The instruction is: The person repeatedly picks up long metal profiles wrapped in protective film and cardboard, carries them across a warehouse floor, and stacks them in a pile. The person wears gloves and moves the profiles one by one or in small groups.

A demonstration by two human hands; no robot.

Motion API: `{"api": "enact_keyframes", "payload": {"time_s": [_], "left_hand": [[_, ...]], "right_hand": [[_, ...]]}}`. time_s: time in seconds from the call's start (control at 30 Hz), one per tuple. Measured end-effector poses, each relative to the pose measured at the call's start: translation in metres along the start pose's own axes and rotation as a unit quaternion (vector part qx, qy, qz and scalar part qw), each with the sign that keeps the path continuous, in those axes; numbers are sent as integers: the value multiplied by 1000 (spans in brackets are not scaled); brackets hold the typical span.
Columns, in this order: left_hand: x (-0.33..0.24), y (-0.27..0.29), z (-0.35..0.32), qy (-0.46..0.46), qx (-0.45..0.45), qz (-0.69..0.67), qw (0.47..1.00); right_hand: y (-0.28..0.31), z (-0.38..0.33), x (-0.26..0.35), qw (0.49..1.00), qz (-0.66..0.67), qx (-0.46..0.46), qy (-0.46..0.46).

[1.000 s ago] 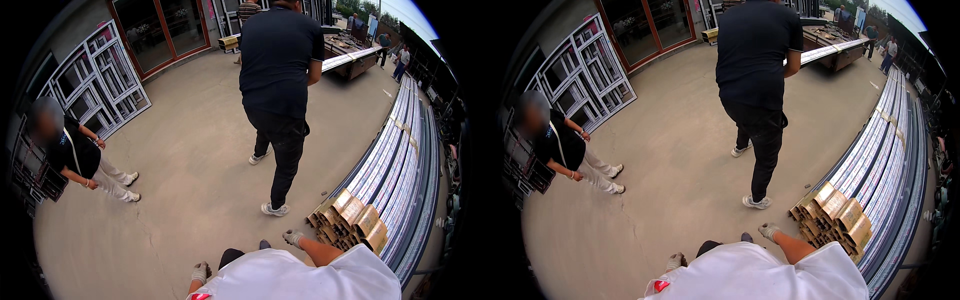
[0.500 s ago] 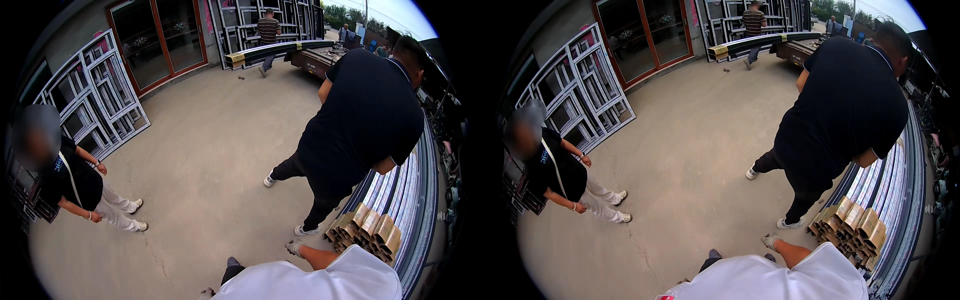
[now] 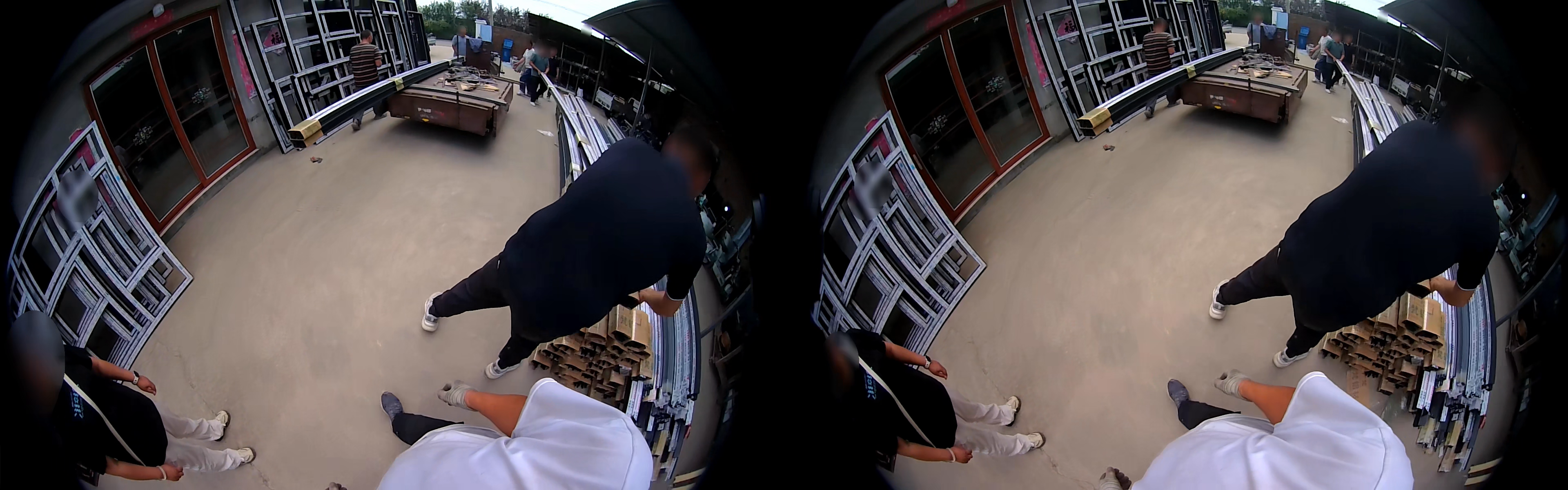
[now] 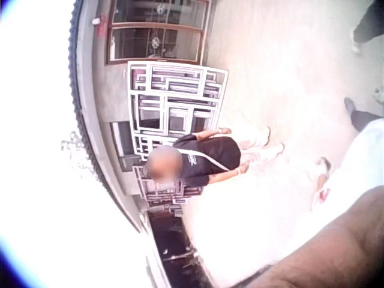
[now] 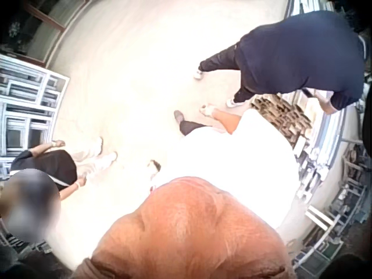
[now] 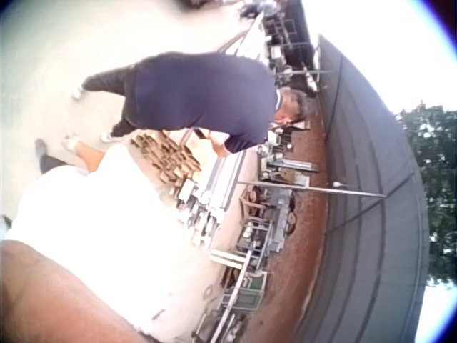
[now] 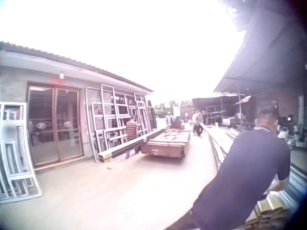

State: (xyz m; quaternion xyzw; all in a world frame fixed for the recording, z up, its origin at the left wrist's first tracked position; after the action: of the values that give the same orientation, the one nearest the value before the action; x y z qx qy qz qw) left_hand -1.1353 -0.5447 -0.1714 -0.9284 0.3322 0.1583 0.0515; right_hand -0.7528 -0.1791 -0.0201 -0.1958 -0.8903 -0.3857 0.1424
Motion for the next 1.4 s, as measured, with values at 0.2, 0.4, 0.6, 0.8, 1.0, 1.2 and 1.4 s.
{"api": "enact_keyframes", "payload": {"time_s": [0.2, 0.4, 0.6, 0.8, 1.0, 1.2, 1.4], "left_hand": [[-140, -81, 20, 8, 39, 70, 997], [-254, -101, 68, 26, 9, 88, 996], [-364, -111, 113, 13, -14, 76, 997], [-470, -141, 172, 1, 17, 93, 995], [-559, -146, 240, 22, 49, 142, 988], [-680, -93, 311, 41, 37, 157, 986], [-802, -65, 382, 21, 43, 121, 991]], "right_hand": [[-41, 89, -27, 985, 67, 41, -155], [-49, 203, 57, 987, 57, 50, -138], [-12, 292, 256, 999, 25, 44, 8], [12, 325, 382, 995, 69, 26, 71], [-11, 380, 335, 996, 48, -55, -59], [-37, 378, 310, 948, 165, -82, -260], [-36, 433, 470, 949, 220, -94, -205]]}}
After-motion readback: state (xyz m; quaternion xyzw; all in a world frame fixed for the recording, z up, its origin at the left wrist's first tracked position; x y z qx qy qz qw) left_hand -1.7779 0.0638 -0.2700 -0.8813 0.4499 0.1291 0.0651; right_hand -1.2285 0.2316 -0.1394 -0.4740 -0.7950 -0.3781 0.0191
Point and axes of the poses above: each hand's wrist, its own z-axis towards the middle knuckle, its own y-axis out of the back of the hand, x = y × z, the point moved 2 cm from there along z, towards the middle knuckle, and after that the axes turned 6 degrees about y, right-handed, at the moved point
